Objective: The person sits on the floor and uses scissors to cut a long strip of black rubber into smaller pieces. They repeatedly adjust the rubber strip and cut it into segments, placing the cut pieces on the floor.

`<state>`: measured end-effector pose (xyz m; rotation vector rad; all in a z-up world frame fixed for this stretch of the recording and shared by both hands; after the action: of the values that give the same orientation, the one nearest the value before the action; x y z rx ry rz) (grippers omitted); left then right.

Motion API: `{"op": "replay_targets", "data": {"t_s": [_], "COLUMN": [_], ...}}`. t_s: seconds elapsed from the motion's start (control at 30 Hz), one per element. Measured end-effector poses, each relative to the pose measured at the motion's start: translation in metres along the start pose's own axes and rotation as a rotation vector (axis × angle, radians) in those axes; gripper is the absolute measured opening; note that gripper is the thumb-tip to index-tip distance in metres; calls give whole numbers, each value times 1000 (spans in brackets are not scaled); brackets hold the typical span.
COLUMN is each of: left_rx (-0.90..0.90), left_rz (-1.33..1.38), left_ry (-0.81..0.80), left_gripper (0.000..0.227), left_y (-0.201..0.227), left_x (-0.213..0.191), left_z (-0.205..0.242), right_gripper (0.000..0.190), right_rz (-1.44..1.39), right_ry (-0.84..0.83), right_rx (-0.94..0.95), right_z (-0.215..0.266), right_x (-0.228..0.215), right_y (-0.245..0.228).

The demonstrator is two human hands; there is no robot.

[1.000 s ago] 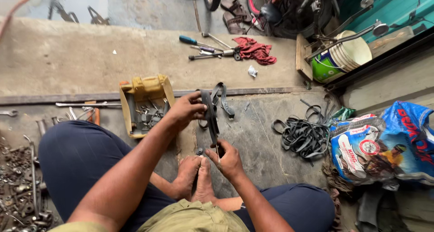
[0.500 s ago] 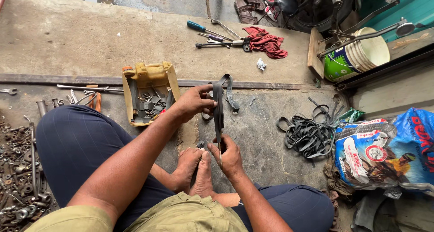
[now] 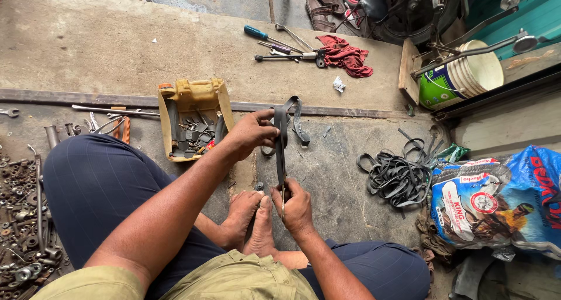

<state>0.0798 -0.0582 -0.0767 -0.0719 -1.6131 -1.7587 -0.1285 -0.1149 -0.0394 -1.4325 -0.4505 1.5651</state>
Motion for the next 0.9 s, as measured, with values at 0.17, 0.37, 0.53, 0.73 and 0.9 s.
{"op": "replay_targets", "data": {"t_s": [0.17, 0.37, 0.53, 0.73, 0.9], "left_rx": [44, 14, 35, 119, 75], "left_rz": [17, -120, -45, 67, -60], "left_ry": [-103, -120, -125, -115, -171], "left_gripper": [58, 65, 60, 49, 60], "left_y": [7, 12, 11, 3, 8], "left_x": [14, 32, 29, 13, 27], "left_z": [5, 14, 11, 1, 8], "right_gripper": [31, 33, 29, 28, 34], "right_rz": [2, 11, -10, 2, -34], "right_ry": [21, -13, 20, 62, 87], "right_rx": [-21, 53, 17, -50, -130], "right_z": [4, 4, 4, 5, 4], "right_x": [0, -1, -2, -2, -7], "right_y": [-6, -5, -5, -6, -17]}}
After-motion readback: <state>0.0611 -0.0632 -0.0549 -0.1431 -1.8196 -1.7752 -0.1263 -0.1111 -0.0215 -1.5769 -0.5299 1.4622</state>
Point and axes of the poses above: each hand's wrist, its own z-axis away from the middle knuckle, its own x-axis out of the palm, y = z × x, the point moved 8 cm from there along -z, towards the middle knuckle, and after that the axes turned 14 degrees about -y, right-handed, at the moved point
